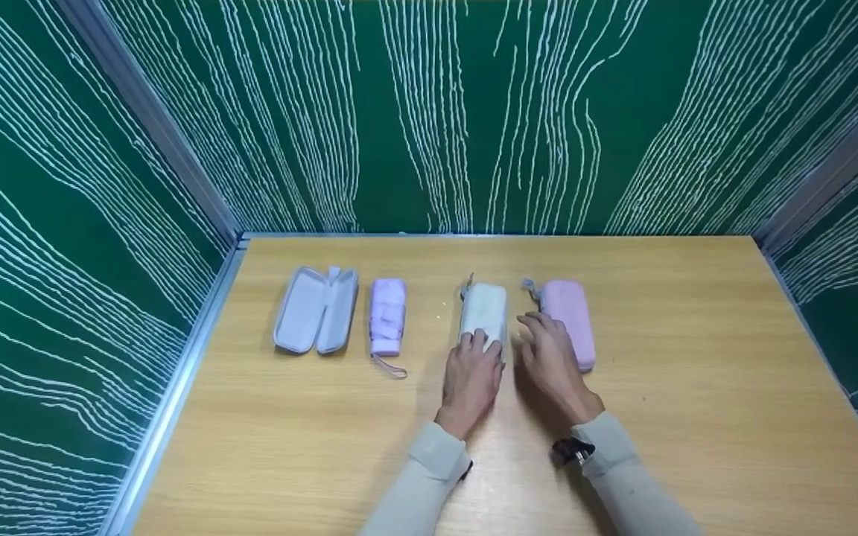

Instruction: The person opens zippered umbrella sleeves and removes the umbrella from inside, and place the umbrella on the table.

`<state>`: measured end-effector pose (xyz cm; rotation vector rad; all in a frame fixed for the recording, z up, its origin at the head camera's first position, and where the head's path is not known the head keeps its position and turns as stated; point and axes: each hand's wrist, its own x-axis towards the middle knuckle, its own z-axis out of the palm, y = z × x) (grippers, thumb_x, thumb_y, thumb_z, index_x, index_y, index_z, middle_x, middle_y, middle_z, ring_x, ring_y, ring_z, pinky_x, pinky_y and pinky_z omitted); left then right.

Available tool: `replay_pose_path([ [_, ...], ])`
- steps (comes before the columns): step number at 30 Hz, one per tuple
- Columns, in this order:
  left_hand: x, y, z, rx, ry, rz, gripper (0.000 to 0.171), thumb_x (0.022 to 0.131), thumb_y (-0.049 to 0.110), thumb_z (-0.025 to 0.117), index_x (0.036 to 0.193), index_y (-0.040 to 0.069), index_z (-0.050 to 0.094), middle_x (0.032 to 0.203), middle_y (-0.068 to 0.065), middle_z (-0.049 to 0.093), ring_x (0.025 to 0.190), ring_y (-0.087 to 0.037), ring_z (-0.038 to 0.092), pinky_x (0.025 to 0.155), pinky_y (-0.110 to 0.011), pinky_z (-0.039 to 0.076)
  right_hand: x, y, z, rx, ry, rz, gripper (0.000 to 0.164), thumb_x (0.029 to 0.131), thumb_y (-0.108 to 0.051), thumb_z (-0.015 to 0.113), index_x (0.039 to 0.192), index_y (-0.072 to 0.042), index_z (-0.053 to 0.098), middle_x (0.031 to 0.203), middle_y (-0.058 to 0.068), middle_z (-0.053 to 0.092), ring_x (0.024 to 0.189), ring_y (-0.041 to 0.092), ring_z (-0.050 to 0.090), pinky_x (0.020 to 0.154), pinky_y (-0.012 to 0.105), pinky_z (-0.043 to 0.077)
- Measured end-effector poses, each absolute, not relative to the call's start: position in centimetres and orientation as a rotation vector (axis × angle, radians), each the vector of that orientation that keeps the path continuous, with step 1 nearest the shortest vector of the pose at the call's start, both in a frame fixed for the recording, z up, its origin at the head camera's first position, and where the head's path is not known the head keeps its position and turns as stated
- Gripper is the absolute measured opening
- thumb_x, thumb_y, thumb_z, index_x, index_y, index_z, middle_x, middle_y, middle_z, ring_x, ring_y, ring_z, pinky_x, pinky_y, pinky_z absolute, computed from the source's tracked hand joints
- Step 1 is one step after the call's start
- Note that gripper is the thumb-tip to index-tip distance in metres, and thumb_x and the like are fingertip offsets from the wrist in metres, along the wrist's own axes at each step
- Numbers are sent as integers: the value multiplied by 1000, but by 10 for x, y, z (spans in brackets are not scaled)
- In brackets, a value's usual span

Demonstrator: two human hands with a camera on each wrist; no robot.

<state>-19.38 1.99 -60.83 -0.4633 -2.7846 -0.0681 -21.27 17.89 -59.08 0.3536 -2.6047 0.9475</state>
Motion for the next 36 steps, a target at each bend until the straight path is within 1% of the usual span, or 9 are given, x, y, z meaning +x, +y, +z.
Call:
replay_pose_path([
  [6, -193, 19, -608, -441, -2792, -91, 25, 98, 37, 75, 118, 23, 72, 114, -1, 62, 105, -19, 59, 82, -32, 56, -221, 183, -584, 396, -2631, 917, 36, 91, 5, 67, 128, 11, 67, 130, 31, 65, 116, 54, 59, 102, 62, 48],
  [11, -192, 17, -608, -439, -2799, -88, 25, 98, 33, 73, 121, 23, 71, 114, -1, 63, 105, -20, 59, 83, -33, 56, -227, 189, -581, 445, -2641, 886, 39, 92, 3, 68, 129, 11, 67, 132, 31, 65, 118, 53, 59, 104, 62, 48],
  [13, -192, 16, -609, -439, -2788, -79, 28, 97, 32, 75, 123, 23, 70, 114, -1, 63, 105, -20, 60, 84, -33, 56, -230, 190, -580, 466, -2638, 857, 39, 91, 4, 69, 129, 11, 67, 131, 30, 65, 117, 53, 60, 103, 62, 49],
  [16, -191, 14, -610, -438, -2749, -82, 39, 92, 30, 78, 130, 22, 69, 114, -1, 64, 104, -20, 61, 83, -32, 56, -233, 192, -579, 502, -2628, 810, 38, 90, 5, 71, 127, 11, 67, 132, 31, 65, 117, 52, 60, 104, 61, 48],
  [19, -192, 12, -611, -449, -2716, -100, 46, 88, 28, 79, 133, 21, 70, 114, 0, 64, 103, -19, 62, 83, -31, 56, -236, 193, -579, 533, -2629, 781, 38, 90, 6, 73, 127, 11, 67, 133, 31, 64, 118, 51, 60, 106, 61, 48],
  [24, -191, 10, -610, -451, -2723, -183, 39, 88, 26, 79, 127, 20, 76, 112, -1, 64, 101, -20, 61, 84, -32, 55, -240, 195, -577, 552, -2679, 771, 38, 93, 2, 73, 129, 10, 66, 135, 30, 63, 122, 50, 60, 108, 60, 47],
  [31, -189, 9, -605, -403, -2764, -278, 30, 91, 26, 81, 120, 19, 80, 108, -1, 62, 101, -20, 58, 87, -31, 52, -244, 195, -572, 541, -2807, 775, 40, 97, 1, 69, 136, 7, 64, 140, 27, 61, 128, 46, 58, 111, 59, 46],
  [34, -189, 9, -604, -385, -2775, -326, 28, 91, 25, 81, 118, 17, 80, 109, -2, 61, 103, -20, 57, 89, -31, 51, -246, 196, -570, 543, -2839, 768, 39, 98, 0, 68, 137, 6, 64, 141, 26, 61, 128, 45, 57, 111, 59, 46],
  [36, -189, 8, -603, -375, -2777, -360, 27, 91, 23, 81, 117, 16, 80, 112, -3, 61, 106, -20, 57, 91, -31, 52, -248, 197, -569, 548, -2853, 754, 39, 98, -1, 68, 137, 5, 64, 141, 25, 61, 128, 45, 58, 110, 58, 47],
])
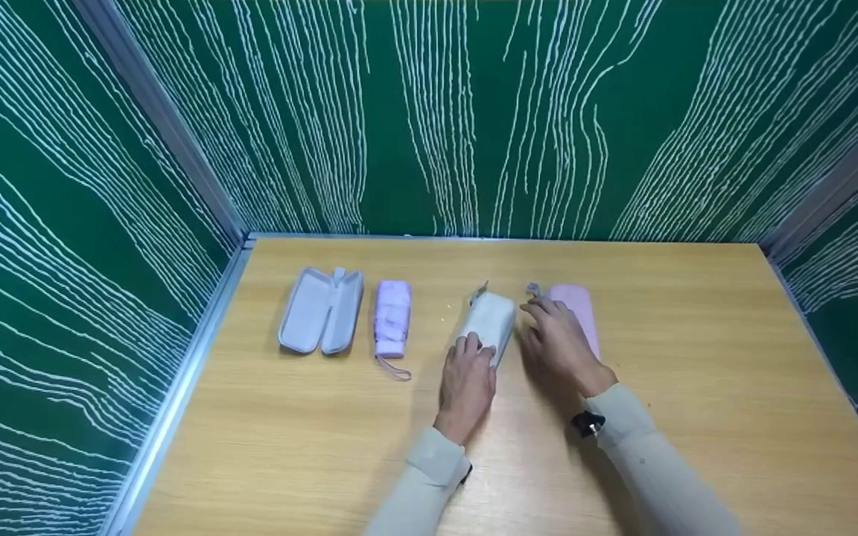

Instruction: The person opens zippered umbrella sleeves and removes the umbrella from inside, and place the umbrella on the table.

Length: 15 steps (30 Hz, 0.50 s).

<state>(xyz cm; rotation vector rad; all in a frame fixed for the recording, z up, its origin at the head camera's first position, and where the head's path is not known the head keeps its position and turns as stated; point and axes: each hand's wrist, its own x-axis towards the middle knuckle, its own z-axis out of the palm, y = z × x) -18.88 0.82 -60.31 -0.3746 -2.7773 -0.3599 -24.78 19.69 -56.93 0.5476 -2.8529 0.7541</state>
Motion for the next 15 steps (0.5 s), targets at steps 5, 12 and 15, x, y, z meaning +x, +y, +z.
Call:
replay_pose_path([
  [5, -187, 4, -603, -339, -2799, -440, 27, 91, 22, 80, 118, 17, 80, 135, -6, 62, 122, -23, 58, 102, -35, 53, -252, 199, -570, 575, -2864, 721, 38, 99, -1, 67, 137, 4, 64, 140, 26, 62, 125, 44, 59, 108, 58, 49],
  [12, -185, 2, -601, -323, -2801, -447, 22, 90, 17, 77, 112, 16, 81, 144, -8, 62, 127, -26, 58, 103, -38, 54, -259, 201, -570, 682, -2782, 665, 38, 92, 9, 69, 130, 8, 66, 138, 29, 62, 123, 47, 60, 107, 59, 49],
  [15, -186, 1, -599, -330, -2783, -405, 18, 90, 19, 78, 108, 16, 81, 138, -7, 64, 120, -24, 60, 99, -36, 54, -261, 200, -568, 685, -2813, 653, 38, 94, 8, 68, 132, 6, 65, 143, 29, 60, 131, 46, 57, 112, 60, 45],
])
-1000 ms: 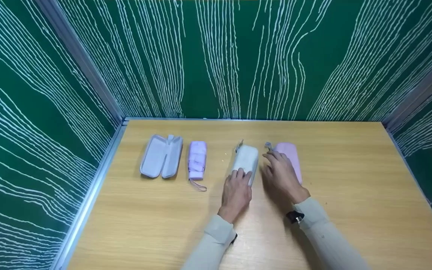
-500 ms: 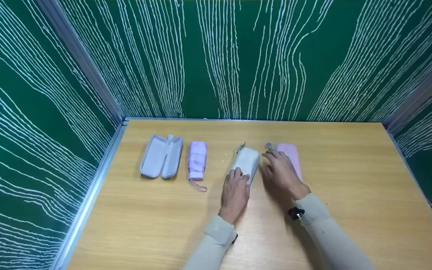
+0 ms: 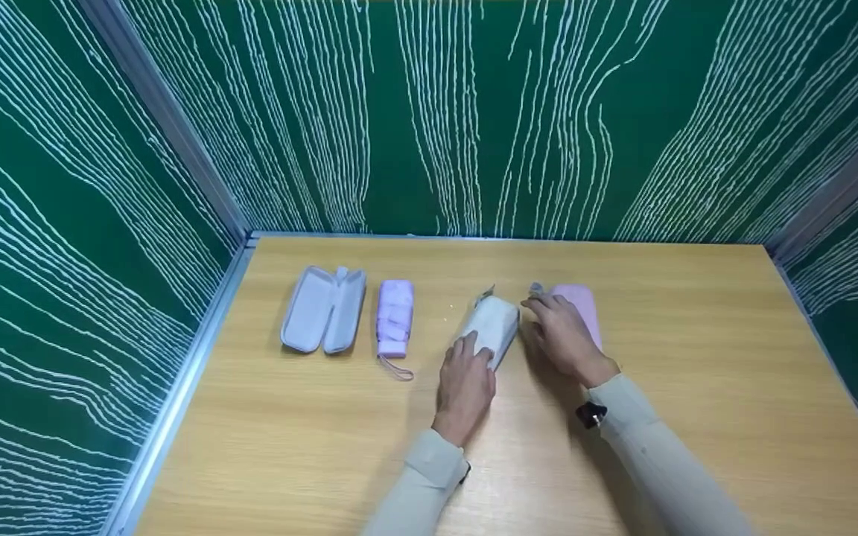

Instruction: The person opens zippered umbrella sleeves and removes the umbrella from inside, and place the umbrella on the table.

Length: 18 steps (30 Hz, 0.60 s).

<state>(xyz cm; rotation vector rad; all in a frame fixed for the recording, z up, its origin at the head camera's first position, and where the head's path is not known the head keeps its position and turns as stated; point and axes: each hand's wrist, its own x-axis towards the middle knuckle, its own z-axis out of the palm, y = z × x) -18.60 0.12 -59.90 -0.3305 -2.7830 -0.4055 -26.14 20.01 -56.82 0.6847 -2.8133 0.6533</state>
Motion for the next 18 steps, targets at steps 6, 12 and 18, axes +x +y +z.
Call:
replay_pose_path([
  [6, -187, 0, -596, -339, -2776, -365, 14, 92, 22, 79, 105, 17, 81, 132, -5, 66, 113, -22, 62, 94, -34, 55, -266, 199, -563, 659, -2921, 661, 39, 100, 3, 64, 139, 1, 63, 152, 25, 54, 144, 45, 48, 121, 60, 37],
  [12, -186, -1, -595, -345, -2760, -357, 13, 89, 19, 80, 101, 16, 81, 127, -5, 68, 110, -21, 63, 91, -34, 55, -270, 199, -559, 665, -2974, 655, 43, 101, 2, 64, 143, -3, 61, 151, 20, 55, 145, 43, 47, 121, 61, 36],
  [18, -185, -2, -597, -346, -2749, -342, 12, 89, 17, 79, 100, 16, 80, 126, -5, 68, 110, -22, 64, 91, -35, 56, -273, 198, -558, 666, -3018, 655, 43, 103, -2, 63, 146, -6, 60, 152, 17, 54, 145, 40, 47, 122, 59, 36],
])
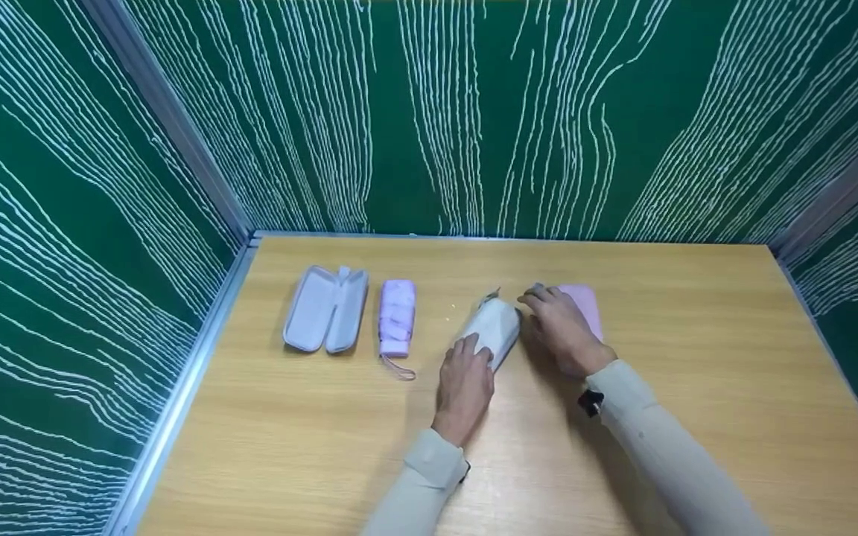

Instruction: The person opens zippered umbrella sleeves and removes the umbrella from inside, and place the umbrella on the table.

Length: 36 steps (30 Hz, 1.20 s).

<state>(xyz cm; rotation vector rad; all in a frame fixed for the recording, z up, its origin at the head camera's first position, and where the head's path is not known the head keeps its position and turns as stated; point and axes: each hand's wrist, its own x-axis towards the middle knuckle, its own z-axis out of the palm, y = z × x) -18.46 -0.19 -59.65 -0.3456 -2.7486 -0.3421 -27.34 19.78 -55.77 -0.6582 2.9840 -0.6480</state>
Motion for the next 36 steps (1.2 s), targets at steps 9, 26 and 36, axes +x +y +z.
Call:
replay_pose_path([
  [9, -183, -3, -595, -341, -2743, -274, 13, 88, 16, 78, 100, 15, 80, 121, -4, 69, 106, -21, 64, 87, -34, 56, -281, 197, -565, -788, 3039, -522, 36, 100, 2, 66, 136, -1, 67, 133, 15, 63, 127, 35, 58, 113, 53, 48],
  [26, -185, -1, -596, -314, -2789, -262, 22, 86, 18, 81, 107, 14, 77, 121, -4, 68, 108, -22, 64, 95, -37, 55, -296, 191, -572, -840, 3053, -489, 29, 104, -2, 61, 131, -1, 70, 134, 18, 67, 129, 38, 60, 115, 54, 46],
  [36, -184, -2, -596, -340, -2734, -246, 20, 83, 14, 80, 102, 15, 75, 116, -3, 67, 106, -23, 65, 90, -37, 55, -303, 184, -572, -933, 3072, -473, 29, 99, 7, 63, 124, -3, 75, 124, 17, 72, 118, 38, 63, 105, 57, 51],
])
